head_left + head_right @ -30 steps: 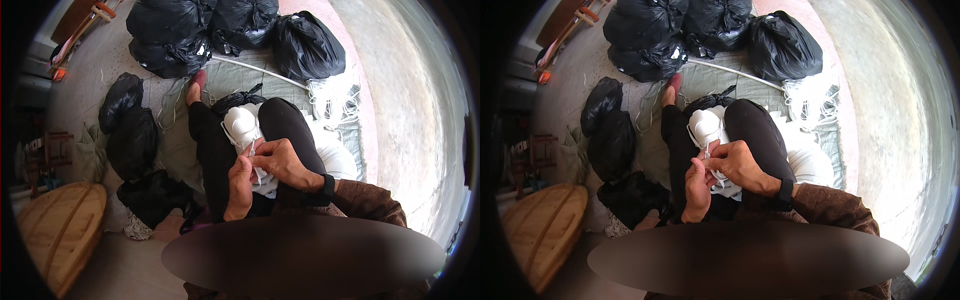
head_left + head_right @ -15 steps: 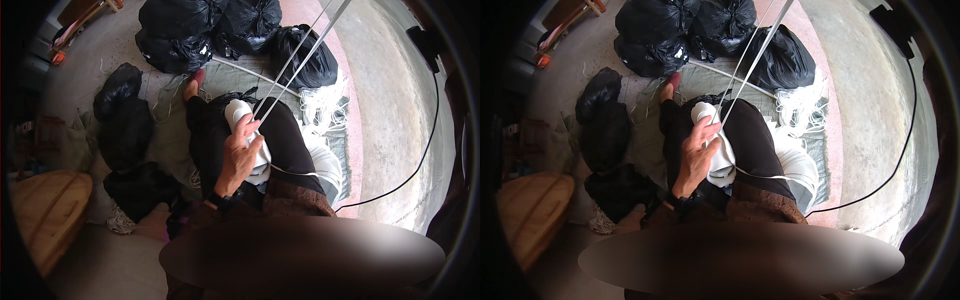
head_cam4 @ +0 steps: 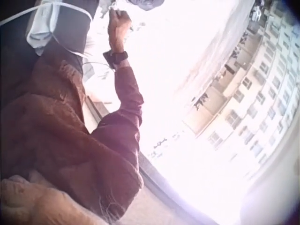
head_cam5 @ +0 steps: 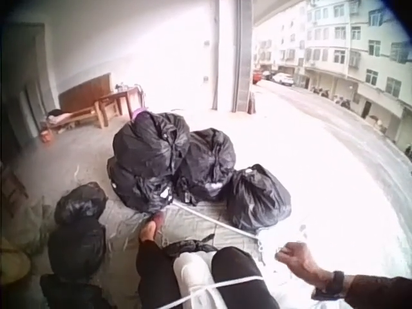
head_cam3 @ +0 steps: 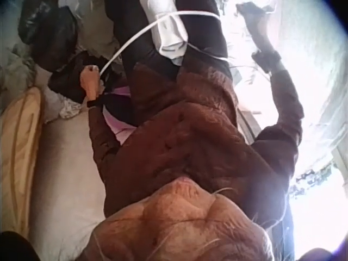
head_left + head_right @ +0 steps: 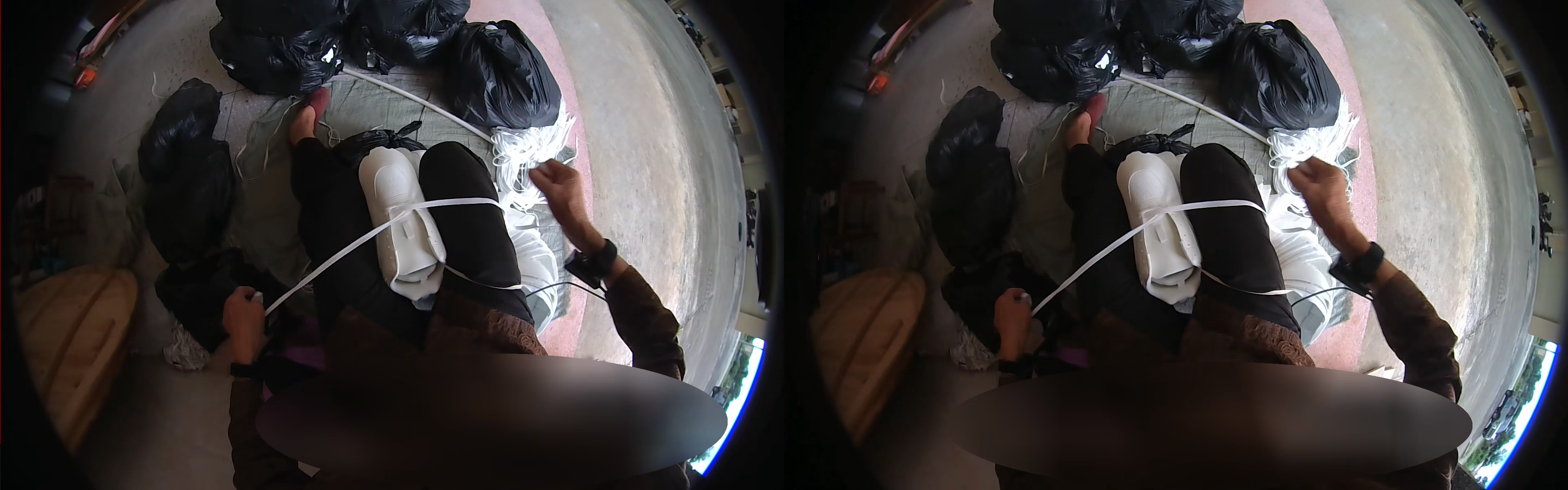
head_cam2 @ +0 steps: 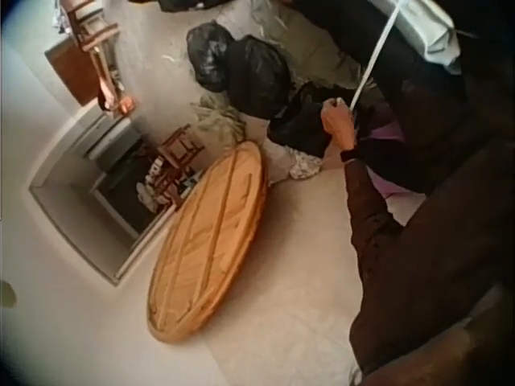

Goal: Threading laces through the eyelets of a white shoe.

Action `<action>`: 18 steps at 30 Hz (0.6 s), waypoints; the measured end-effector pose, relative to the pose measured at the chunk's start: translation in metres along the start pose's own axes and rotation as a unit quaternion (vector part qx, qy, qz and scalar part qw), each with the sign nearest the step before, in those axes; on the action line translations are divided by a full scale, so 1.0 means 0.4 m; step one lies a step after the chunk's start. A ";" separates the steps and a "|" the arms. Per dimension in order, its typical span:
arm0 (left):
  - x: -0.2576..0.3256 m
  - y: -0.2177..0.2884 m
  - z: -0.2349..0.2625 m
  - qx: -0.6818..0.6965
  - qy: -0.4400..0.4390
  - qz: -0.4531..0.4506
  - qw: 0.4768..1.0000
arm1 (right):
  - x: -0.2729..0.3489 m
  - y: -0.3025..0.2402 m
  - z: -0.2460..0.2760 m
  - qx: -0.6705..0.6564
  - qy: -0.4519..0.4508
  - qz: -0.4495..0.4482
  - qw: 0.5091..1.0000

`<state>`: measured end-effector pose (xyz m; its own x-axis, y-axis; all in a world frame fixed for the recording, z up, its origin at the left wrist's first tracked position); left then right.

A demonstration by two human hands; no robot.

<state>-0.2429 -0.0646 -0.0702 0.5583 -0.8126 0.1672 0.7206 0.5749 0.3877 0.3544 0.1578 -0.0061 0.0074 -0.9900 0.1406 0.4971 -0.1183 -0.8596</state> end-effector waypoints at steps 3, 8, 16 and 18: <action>0.045 0.267 -0.023 -0.097 0.056 -0.186 0.976 | 0.044 -0.225 -0.272 0.154 -0.106 0.124 0.974; 0.125 0.663 -0.026 0.169 0.009 -0.330 0.929 | 0.047 -0.250 -0.396 0.230 -0.132 0.385 0.884; 0.152 0.722 -0.086 0.185 -0.079 -0.318 0.926 | 0.064 -0.264 -0.437 0.268 -0.175 0.447 0.835; 0.147 0.703 -0.083 0.181 -0.077 -0.314 0.929 | 0.066 -0.261 -0.431 0.259 -0.175 0.449 0.837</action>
<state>0.0062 0.0525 0.0188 -0.0114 -0.9969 -0.0774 0.6836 -0.0643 0.7270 0.1532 0.1309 0.0025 0.7891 -0.5679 -0.2344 0.4631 0.8005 -0.3805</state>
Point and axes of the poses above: each hand's wrist, its own x-axis away from the middle knuckle, its own z-axis out of the back of the hand, y = z × x, the point moved 4 cm from there along -x, towards the middle knuckle, and after that the axes turned 2 degrees about -y, right-handed, at the moved point
